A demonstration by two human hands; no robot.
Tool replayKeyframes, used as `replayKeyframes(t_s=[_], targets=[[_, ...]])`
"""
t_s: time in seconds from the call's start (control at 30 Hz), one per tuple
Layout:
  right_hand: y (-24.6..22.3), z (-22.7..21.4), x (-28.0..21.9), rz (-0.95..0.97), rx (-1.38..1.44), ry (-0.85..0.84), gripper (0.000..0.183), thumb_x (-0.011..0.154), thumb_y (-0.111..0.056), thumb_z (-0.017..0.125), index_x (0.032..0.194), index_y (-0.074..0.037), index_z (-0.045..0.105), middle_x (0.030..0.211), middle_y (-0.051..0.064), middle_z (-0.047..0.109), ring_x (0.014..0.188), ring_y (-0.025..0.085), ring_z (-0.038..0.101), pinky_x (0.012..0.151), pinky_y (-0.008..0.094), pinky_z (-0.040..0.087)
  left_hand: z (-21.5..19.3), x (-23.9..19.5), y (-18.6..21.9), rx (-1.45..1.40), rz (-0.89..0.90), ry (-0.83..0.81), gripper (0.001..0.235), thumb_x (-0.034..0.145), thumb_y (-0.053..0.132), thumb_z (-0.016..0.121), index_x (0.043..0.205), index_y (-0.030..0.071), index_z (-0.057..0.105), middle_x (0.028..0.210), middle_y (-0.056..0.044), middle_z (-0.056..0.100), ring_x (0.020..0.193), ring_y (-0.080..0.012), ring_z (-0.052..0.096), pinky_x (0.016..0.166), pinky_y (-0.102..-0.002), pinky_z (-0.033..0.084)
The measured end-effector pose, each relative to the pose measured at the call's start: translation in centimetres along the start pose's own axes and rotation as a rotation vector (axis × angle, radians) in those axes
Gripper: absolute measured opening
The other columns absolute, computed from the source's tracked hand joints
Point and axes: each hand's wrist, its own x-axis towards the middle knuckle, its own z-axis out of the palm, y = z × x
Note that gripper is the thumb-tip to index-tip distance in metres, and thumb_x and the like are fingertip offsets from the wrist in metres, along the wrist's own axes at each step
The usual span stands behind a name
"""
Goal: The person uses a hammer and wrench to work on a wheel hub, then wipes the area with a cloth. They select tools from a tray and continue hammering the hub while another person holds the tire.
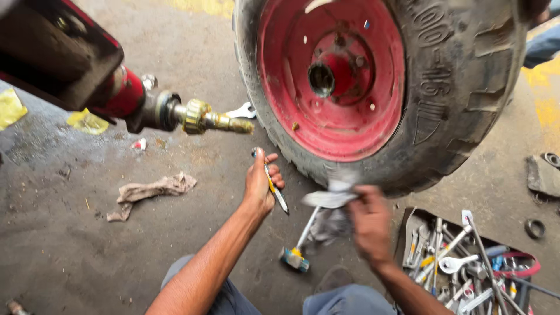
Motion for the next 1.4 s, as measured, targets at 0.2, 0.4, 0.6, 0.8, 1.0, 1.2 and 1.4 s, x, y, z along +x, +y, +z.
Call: replayKeyframes(t_s=[0.2,0.4,0.6,0.8,1.0,1.2,1.4], targets=[[-7.4,-2.6,2.8,-0.111,0.166,-0.053,0.014,0.105,-0.005,0.053,0.118,-0.004,0.057,0.101,0.004,0.063,0.088,0.010,0.064,0.078,0.025,0.056,0.0,1.3,-0.6,-0.069,-0.015,-0.034,0.058,0.103,0.056,0.050,0.125,0.003,0.053,0.068,0.003,0.039,0.053,-0.0076,0.037,0.049,-0.025,0.037],[-6.0,5.4,1.3,-0.569,-0.142,-0.516,0.028,0.090,-0.006,0.075,0.118,-0.005,0.071,0.113,0.017,0.061,0.096,0.022,0.065,0.081,0.034,0.054,1.0,0.6,-0.4,-0.024,0.007,0.000,0.059,0.100,0.055,0.048,0.125,0.002,0.056,0.066,0.002,0.042,0.054,-0.0104,0.045,0.049,-0.030,0.044],[-2.3,7.1,1.8,-0.589,-0.162,-0.429,0.015,0.090,-0.010,0.078,0.103,-0.006,0.074,0.091,0.008,0.064,0.082,0.020,0.065,0.075,0.032,0.053,-1.7,2.1,-1.8,-0.189,-0.016,-0.265,0.054,0.107,0.053,0.054,0.126,0.002,0.051,0.070,0.003,0.044,0.056,-0.0080,0.041,0.049,-0.025,0.038],[-2.2,4.5,6.4,0.010,0.349,-0.101,0.017,0.105,-0.015,0.061,0.109,0.000,0.069,0.097,0.001,0.071,0.087,0.007,0.062,0.079,0.023,0.052,-0.1,-1.0,-1.2,-0.058,-0.043,-0.140,0.050,0.101,0.054,0.051,0.121,0.008,0.055,0.068,0.003,0.047,0.049,-0.0074,0.042,0.041,-0.025,0.034],[-5.4,3.1,9.6,0.107,0.484,-0.168,0.019,0.102,-0.016,0.057,0.112,-0.003,0.067,0.093,0.002,0.071,0.081,0.010,0.065,0.074,0.025,0.053,2.6,-7.5,1.5,0.239,0.151,-0.233,0.045,0.101,0.051,0.050,0.114,0.008,0.053,0.062,0.003,0.040,0.040,-0.0072,0.040,0.036,-0.027,0.036],[-5.5,5.7,8.4,-0.062,-0.024,-0.719,0.024,0.102,-0.021,0.061,0.111,-0.001,0.071,0.093,0.001,0.069,0.088,0.008,0.063,0.079,0.026,0.053,3.5,-13.1,6.0,0.608,0.257,-0.328,0.031,0.100,0.034,0.066,0.100,0.005,0.056,0.054,0.001,0.041,0.035,-0.0085,0.039,0.033,-0.030,0.032],[-8.4,9.9,15.2,-0.141,-0.019,-0.536,0.032,0.099,-0.023,0.064,0.123,-0.002,0.065,0.103,0.005,0.069,0.095,0.014,0.064,0.083,0.029,0.050,-1.3,-12.0,6.6,1.356,0.509,-0.237,0.026,0.087,0.028,0.073,0.095,0.004,0.072,0.071,-0.015,0.069,0.061,-0.0279,0.068,0.055,-0.043,0.052]])
